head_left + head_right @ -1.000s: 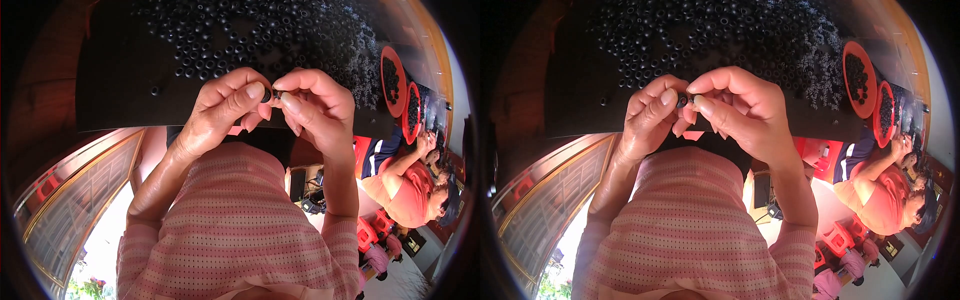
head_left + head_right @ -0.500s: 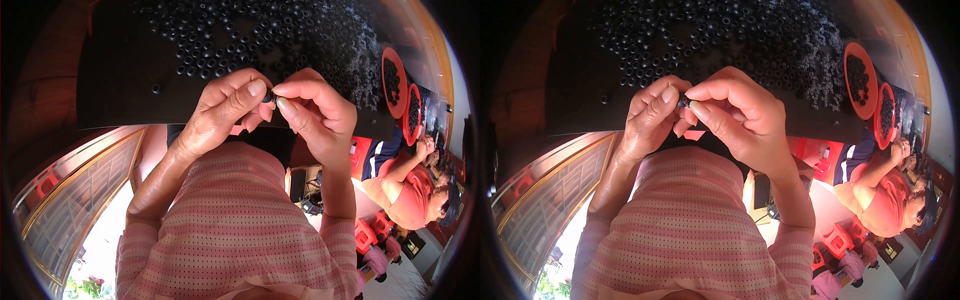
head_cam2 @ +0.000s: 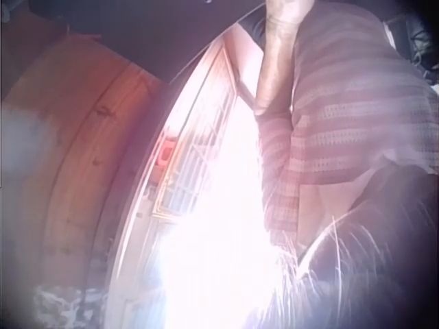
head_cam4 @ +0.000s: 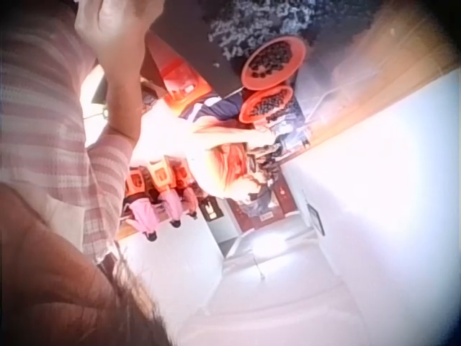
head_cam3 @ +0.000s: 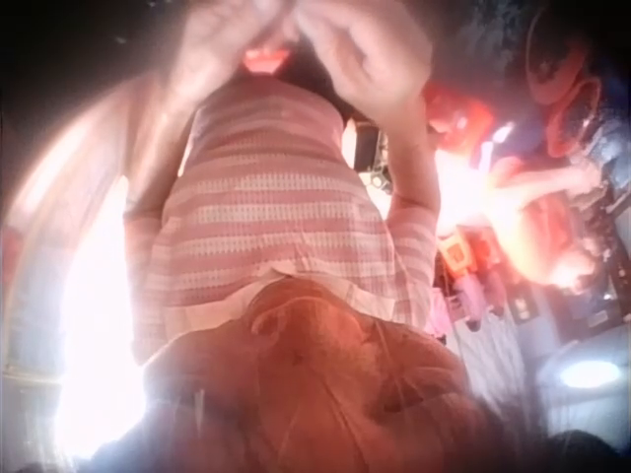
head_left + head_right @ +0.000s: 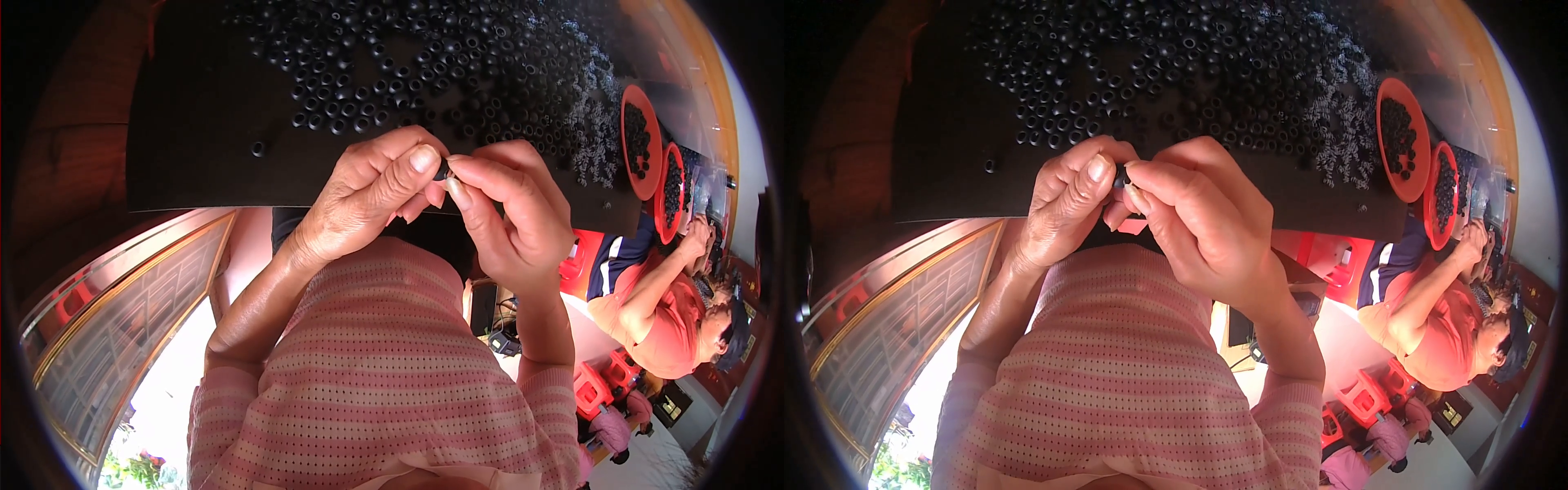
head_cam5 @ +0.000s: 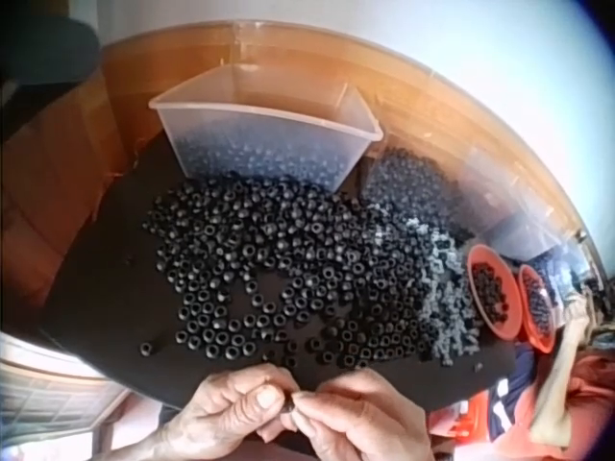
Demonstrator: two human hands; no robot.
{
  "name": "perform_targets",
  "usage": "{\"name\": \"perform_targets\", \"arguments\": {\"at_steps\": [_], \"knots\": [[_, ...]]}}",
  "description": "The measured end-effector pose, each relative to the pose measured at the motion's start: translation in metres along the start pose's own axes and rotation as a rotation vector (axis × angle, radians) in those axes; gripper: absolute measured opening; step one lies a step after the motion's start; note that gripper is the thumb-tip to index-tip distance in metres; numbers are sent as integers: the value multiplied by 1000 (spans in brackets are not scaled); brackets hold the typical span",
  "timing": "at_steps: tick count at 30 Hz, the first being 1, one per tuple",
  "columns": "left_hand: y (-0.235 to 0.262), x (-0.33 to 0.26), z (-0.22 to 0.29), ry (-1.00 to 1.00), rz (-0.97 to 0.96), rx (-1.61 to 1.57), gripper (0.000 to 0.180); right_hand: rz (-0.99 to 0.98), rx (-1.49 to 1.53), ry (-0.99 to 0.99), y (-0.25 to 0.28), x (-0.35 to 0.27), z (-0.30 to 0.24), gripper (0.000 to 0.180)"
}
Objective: The person assembles small components by inserting small pins into circular pieces by hand.
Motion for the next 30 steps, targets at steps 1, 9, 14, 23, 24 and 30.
{"name": "perform_targets", "arguments": {"at_steps": [1, 9, 14, 23, 24, 30], "knots": [[0, 0, 0, -1, 0, 0, 40, -1, 0, 1, 0, 1, 0, 17], [-1, -1, 1, -8, -5, 74, 44, 9, 122, -60, -1, -2, -1, 17], [1, -1, 0, -26, -40, 90, 45, -10, 20, 16, -1, -2, -2, 16], [2, -4, 4, -27, -56, -8, 40, -174, 95, -58, 1, 6, 1, 36], [3, -4, 4, -32, -59, -36, 38, -190, 61, -32, 1, 5, 1, 36], [8, -5, -4, -108, -99, -48, 40, -151, 68, 38, -4, 6, 0, 19]]}}
Point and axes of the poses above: each hand's wrist, its own x-axis towards the middle knuckle, its own y-axis out of the back of the hand, z = x × y, the point moved 2 cm from there along x, towards the middle knuckle, and after that the axes turned 15 degrees about -z, right-handed, at the moved point
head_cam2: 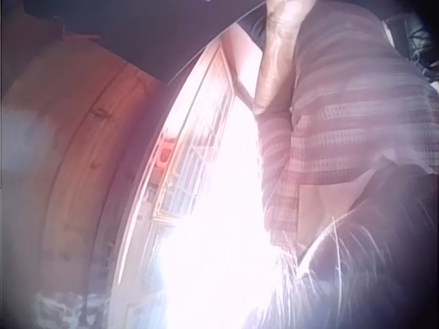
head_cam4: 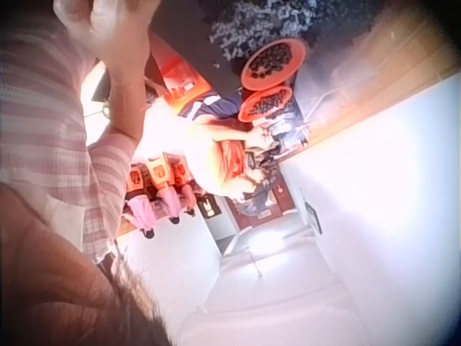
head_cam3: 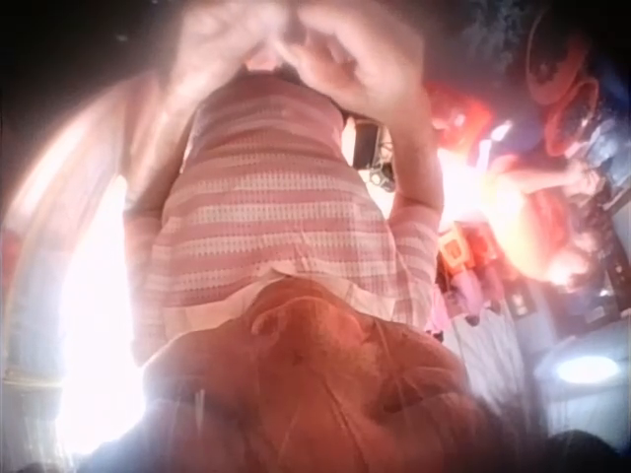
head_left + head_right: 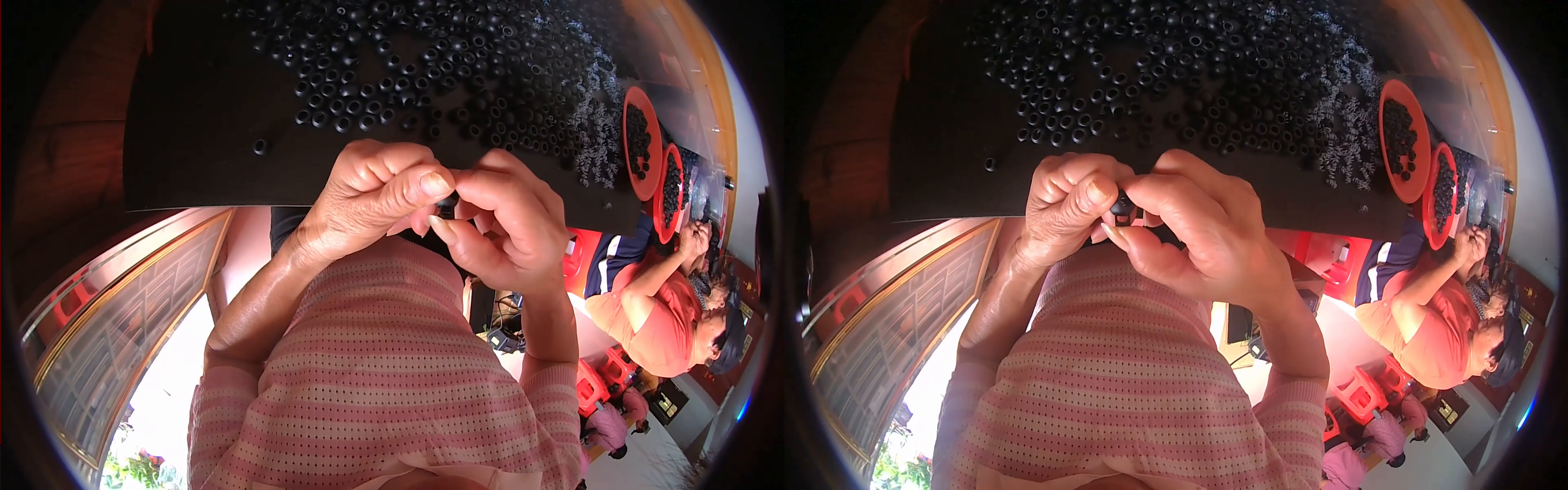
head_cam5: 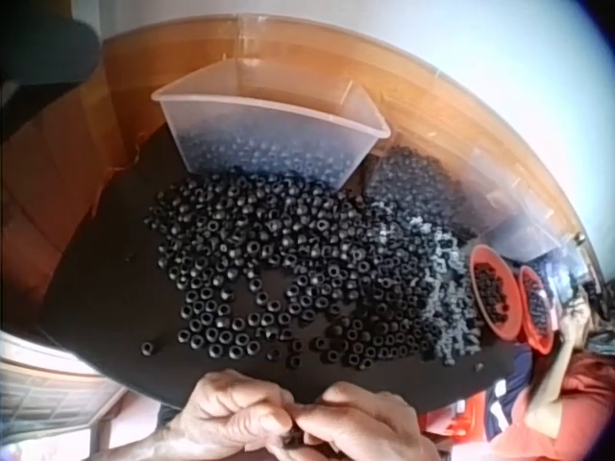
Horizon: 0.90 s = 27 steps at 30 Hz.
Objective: The person assembles small components by inserting small pins into circular pieces by hand.
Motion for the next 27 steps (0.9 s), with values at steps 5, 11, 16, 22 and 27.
{"name": "perform_targets", "arguments": {"at_steps": [5, 11, 16, 22, 27], "knots": [[-2, 2, 0, -52, 20, -7, 41, 3, 18, 16, -1, 3, 2, 17], [-1, 0, 0, -35, 59, -39, 41, 7, -7, 90, -5, 7, 8, 17], [-1, 2, 4, 65, 40, -129, 34, 61, -141, 205, -6, 3, 15, 17], [-11, 10, 8, 33, 33, 97, 43, 118, -195, 108, 8, -1, 11, 24], [-8, 9, 5, -2, -36, 184, 50, 413, -537, -404, 85, -46, 38, 15]]}}
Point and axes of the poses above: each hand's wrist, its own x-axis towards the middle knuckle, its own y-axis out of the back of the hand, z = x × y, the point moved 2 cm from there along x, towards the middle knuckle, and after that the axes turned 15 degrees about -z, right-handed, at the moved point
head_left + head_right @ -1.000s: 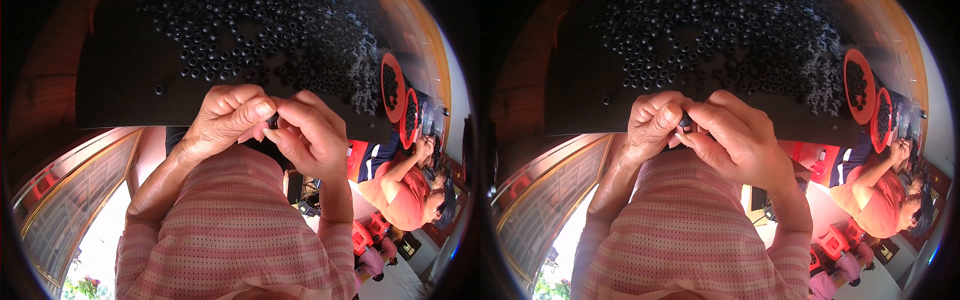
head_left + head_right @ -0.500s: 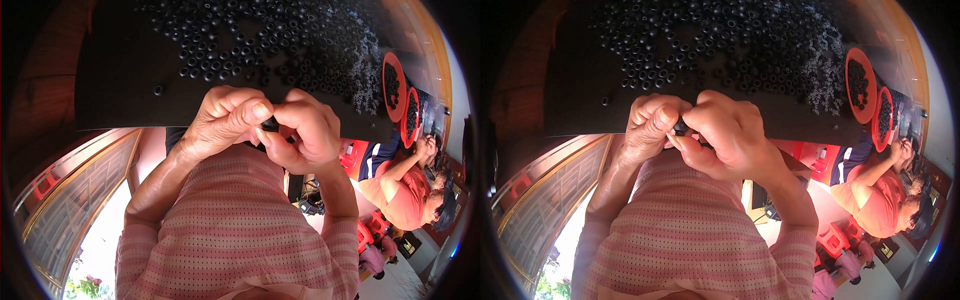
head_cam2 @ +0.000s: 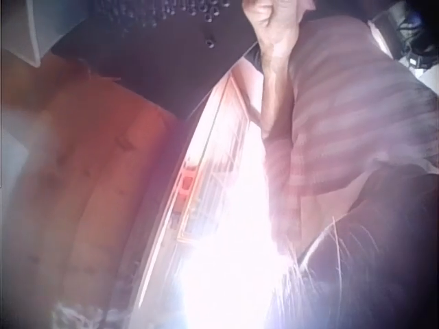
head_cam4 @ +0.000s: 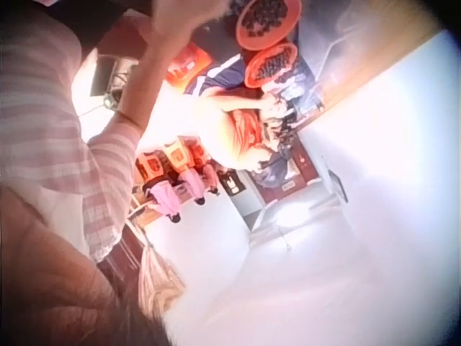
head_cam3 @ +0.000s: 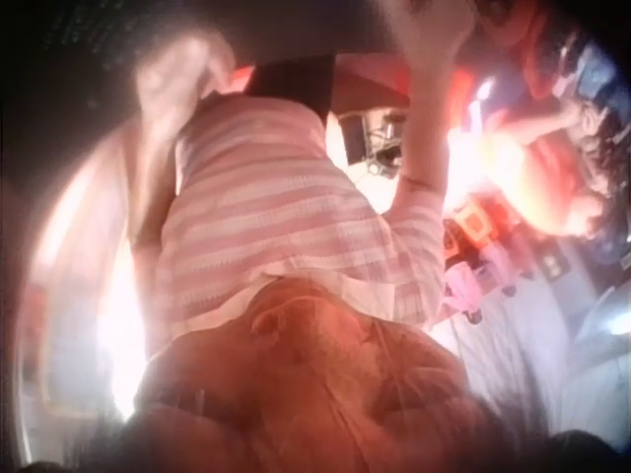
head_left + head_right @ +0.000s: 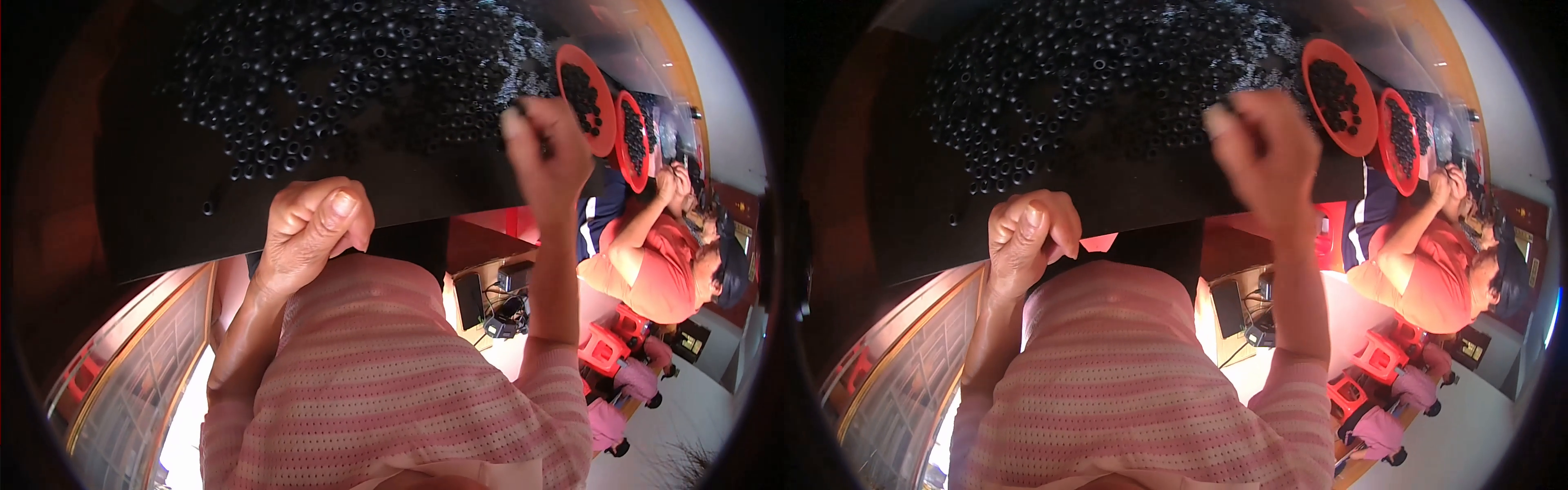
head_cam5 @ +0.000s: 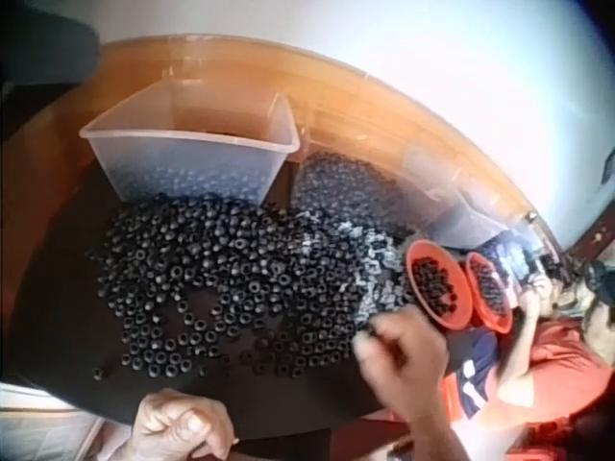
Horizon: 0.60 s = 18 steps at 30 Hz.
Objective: The person assembles small components by inserting small pins into circular pieces by hand.
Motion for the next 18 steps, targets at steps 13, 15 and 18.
{"name": "perform_targets", "arguments": {"at_steps": [13, 15, 18], "knots": [[-2, 6, 1, 53, 5, 49, 47, -44, 106, -211, 70, 14, 128, 26], [-2, 5, 1, 64, 23, 66, 45, -194, 116, -158, 42, 19, 72, 22], [-3, 3, 2, 69, 17, 94, 43, -392, 52, 164, 4, 24, 10, 14]]}}
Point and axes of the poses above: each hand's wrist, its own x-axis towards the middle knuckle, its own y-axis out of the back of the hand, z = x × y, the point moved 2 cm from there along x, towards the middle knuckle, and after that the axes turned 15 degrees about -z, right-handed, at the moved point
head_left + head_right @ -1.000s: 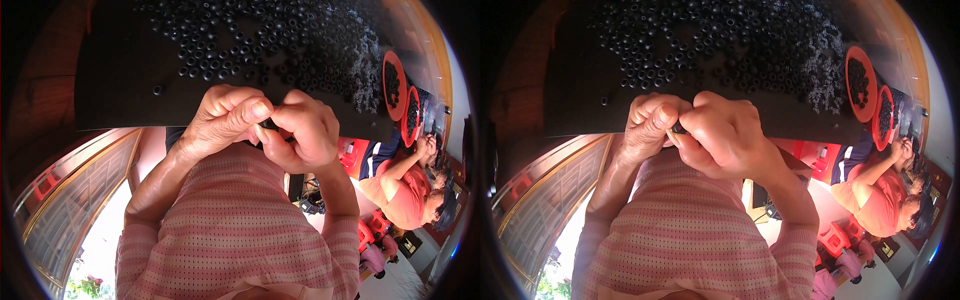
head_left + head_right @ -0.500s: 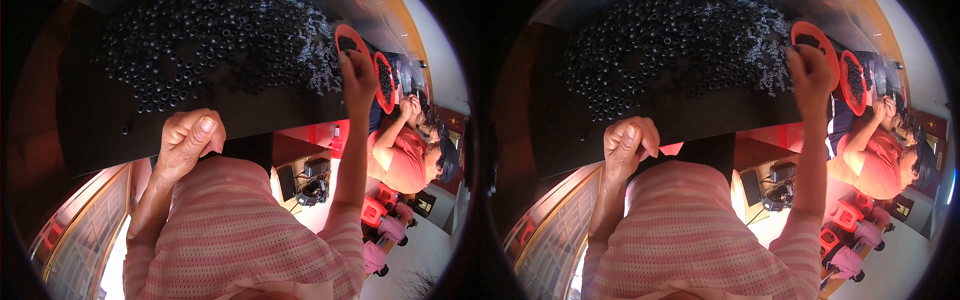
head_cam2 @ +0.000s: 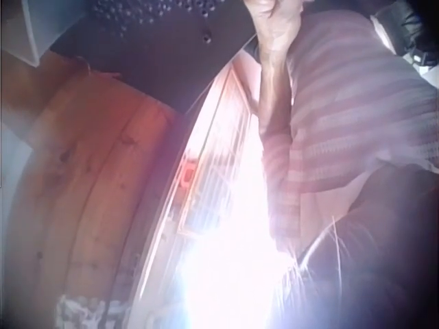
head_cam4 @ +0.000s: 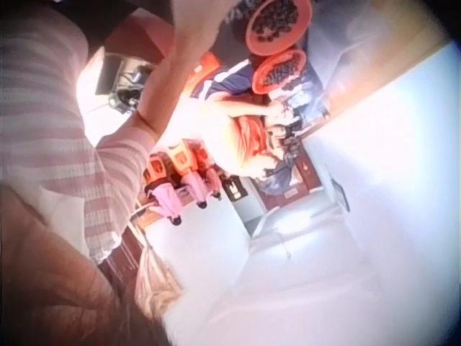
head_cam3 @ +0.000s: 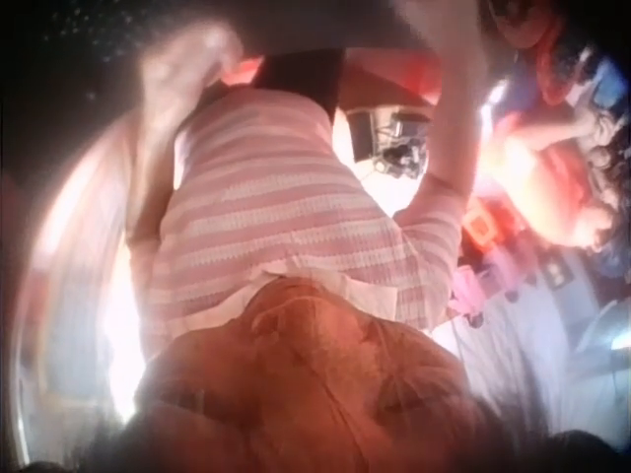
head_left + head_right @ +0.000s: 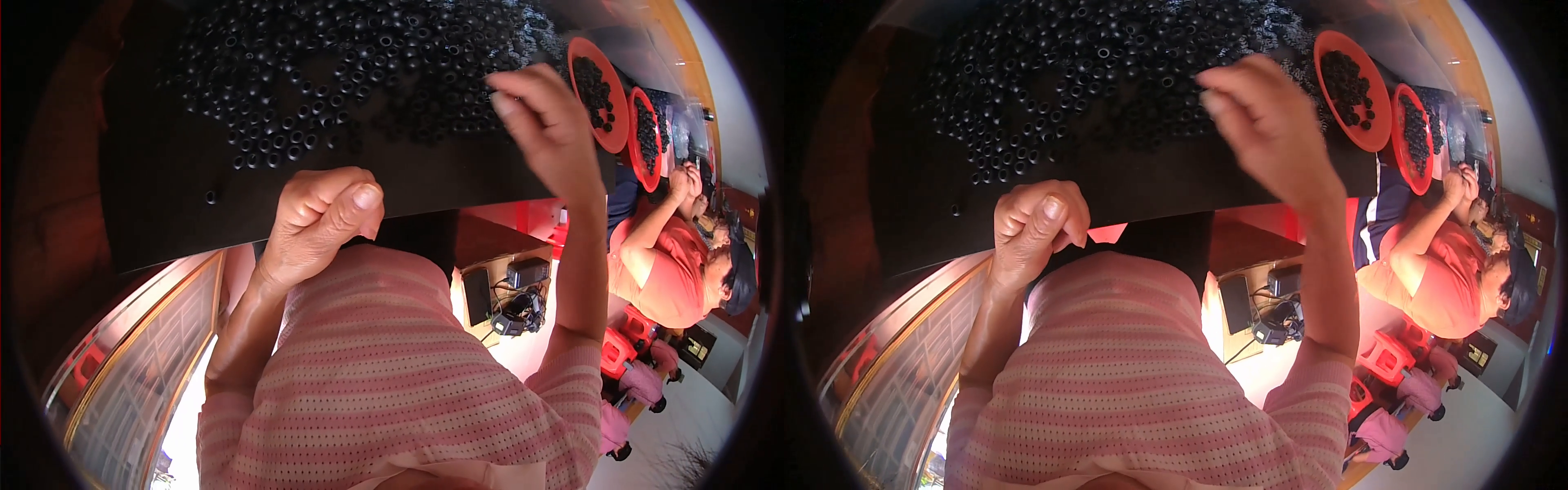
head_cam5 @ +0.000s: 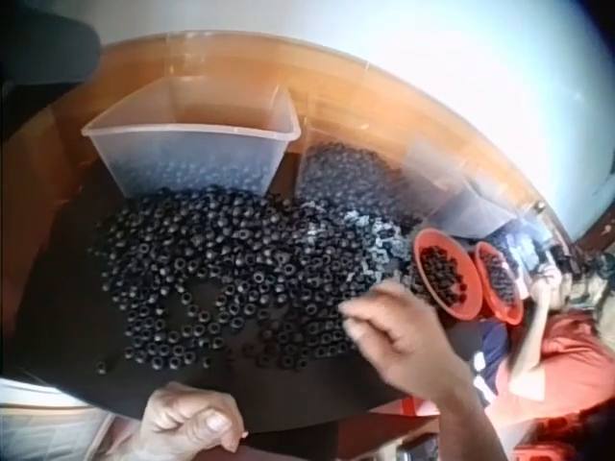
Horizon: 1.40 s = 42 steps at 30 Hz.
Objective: The person assembles small components by inserting small pins into circular pieces by hand.
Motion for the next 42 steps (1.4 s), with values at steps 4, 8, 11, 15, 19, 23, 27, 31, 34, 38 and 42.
{"name": "perform_targets", "arguments": {"at_steps": [4, 8, 11, 15, 19, 23, 27, 31, 34, 38, 42], "knots": [[-2, 0, -2, 6, -31, 72, 41, -129, -84, 77, -38, 18, -28, 22], [-6, -2, -4, -37, -19, 162, 38, -105, -311, 77, -44, 37, -23, 15], [-5, 0, -6, -49, -18, 186, 36, -95, -308, 62, -45, 50, -18, 12], [-5, -2, -8, -73, -8, 198, 36, -128, -250, 113, -55, 70, -31, 18], [-4, -2, -4, -78, -10, 211, 37, -218, -399, 55, -55, 82, -32, 19], [-3, -3, -2, -73, -18, 190, 37, -241, -337, 16, -47, 92, -38, 18], [-3, -2, -2, -87, -21, 243, 36, -305, -401, 16, -45, 118, -51, 11], [1, -3, 0, -43, -92, 229, 29, -256, -380, 98, -52, 120, -45, 9], [1, -3, -2, -67, -96, 253, 28, -366, -494, -28, -53, 115, -43, 20], [0, -1, -2, -91, -106, 233, 27, -335, -536, -47, -45, 115, -41, 19], [0, 0, -3, -112, -95, 239, 27, -308, -342, 77, -48, 125, -52, 9]]}}
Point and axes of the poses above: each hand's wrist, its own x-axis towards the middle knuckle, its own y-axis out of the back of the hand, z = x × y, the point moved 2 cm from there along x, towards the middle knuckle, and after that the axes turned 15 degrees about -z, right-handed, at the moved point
